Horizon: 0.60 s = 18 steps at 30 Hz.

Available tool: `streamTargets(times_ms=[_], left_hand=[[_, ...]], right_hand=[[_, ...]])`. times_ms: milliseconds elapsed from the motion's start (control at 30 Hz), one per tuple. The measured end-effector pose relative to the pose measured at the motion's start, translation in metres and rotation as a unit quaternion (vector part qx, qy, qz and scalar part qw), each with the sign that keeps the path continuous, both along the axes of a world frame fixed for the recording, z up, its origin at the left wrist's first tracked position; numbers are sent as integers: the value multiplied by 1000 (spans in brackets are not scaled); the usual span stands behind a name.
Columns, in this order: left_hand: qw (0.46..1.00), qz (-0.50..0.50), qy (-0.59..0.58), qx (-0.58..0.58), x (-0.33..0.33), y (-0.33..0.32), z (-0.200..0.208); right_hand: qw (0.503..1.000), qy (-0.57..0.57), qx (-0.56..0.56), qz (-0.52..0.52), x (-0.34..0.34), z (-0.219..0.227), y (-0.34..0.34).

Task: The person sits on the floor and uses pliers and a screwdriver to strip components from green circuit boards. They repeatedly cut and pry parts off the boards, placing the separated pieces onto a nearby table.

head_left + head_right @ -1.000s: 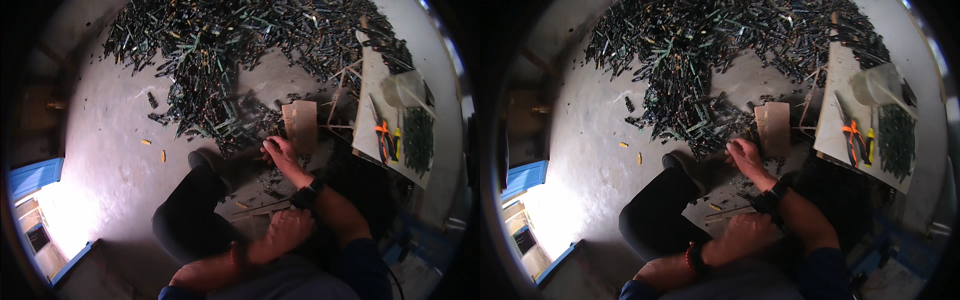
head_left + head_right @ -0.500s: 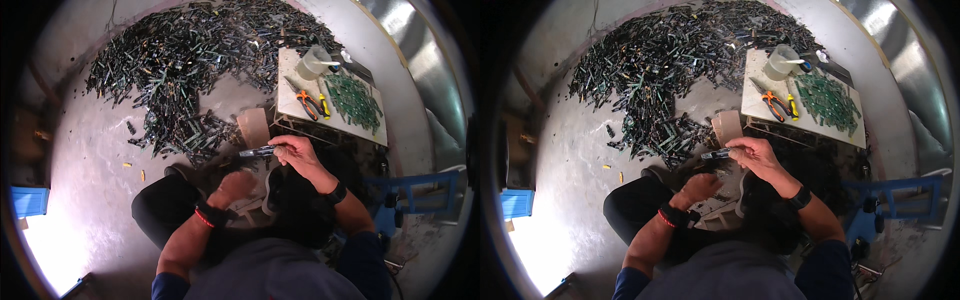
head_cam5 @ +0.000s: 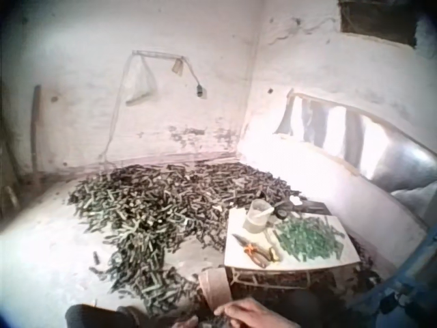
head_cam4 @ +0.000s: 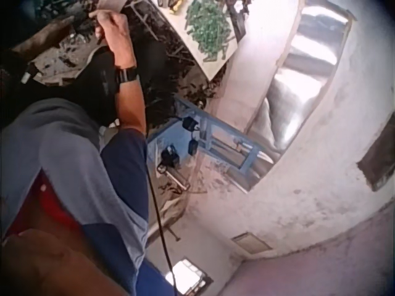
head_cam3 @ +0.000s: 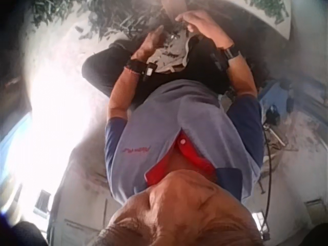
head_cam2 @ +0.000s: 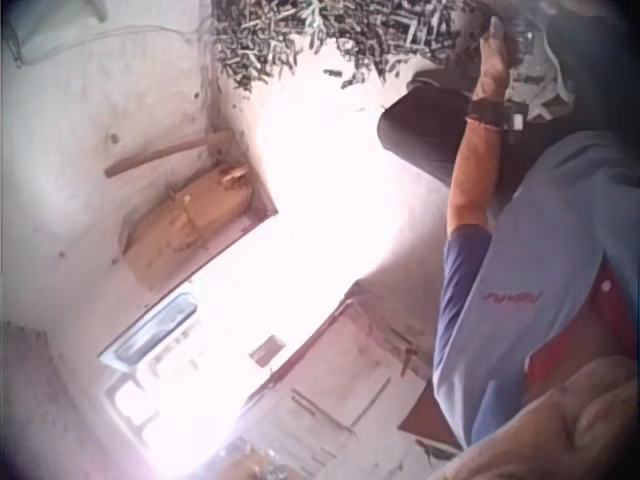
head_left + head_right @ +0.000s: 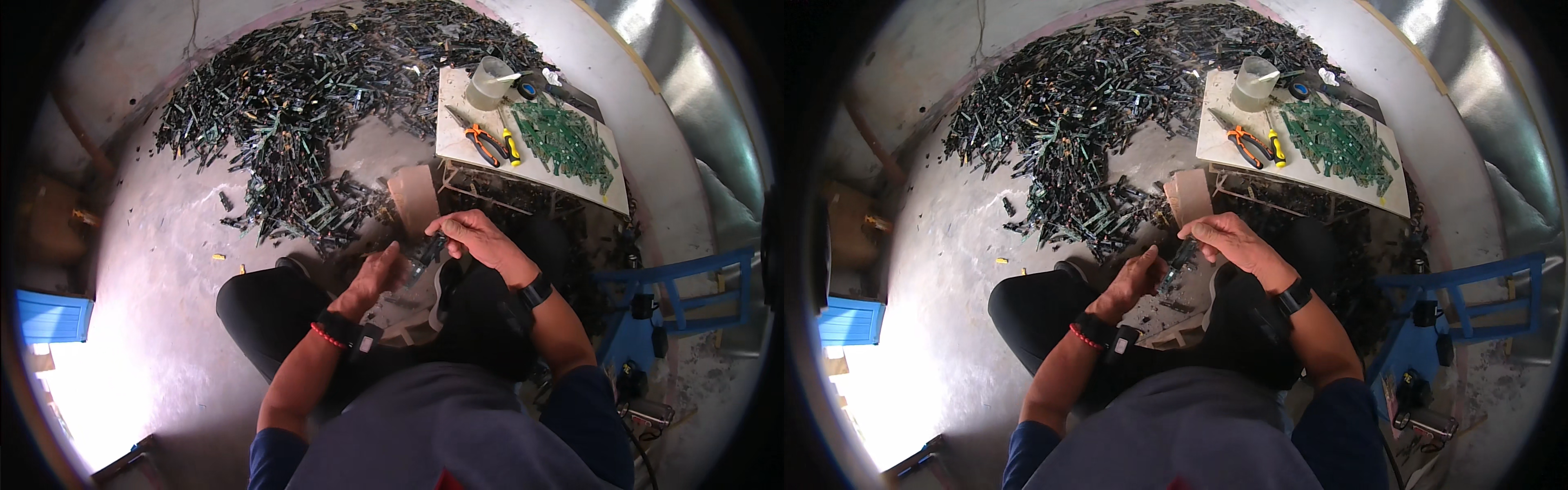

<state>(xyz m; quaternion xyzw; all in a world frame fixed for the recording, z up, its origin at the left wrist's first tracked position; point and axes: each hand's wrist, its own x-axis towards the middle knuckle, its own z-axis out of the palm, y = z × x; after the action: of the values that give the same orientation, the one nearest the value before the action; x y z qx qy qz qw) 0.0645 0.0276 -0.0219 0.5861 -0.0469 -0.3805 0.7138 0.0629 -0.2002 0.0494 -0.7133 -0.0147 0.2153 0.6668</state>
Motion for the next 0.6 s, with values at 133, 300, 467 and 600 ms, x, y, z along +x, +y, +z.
streamTargets(times_ms=[133,300,467,600], left_hand=[[985,2,160,-63,-19,-16,-20],[935,16,308,-174,-31,-32,-7],[944,0,273,-186,-22,-27,-2],[944,-37,242,-223,-23,-23,-8]], right_hand=[[1000,3,-23,19,0,0,4],[997,41,-41,47,-1,-7,6],[996,68,-38,38,-4,-25,17],[998,52,-31,15,-4,-37,20]])
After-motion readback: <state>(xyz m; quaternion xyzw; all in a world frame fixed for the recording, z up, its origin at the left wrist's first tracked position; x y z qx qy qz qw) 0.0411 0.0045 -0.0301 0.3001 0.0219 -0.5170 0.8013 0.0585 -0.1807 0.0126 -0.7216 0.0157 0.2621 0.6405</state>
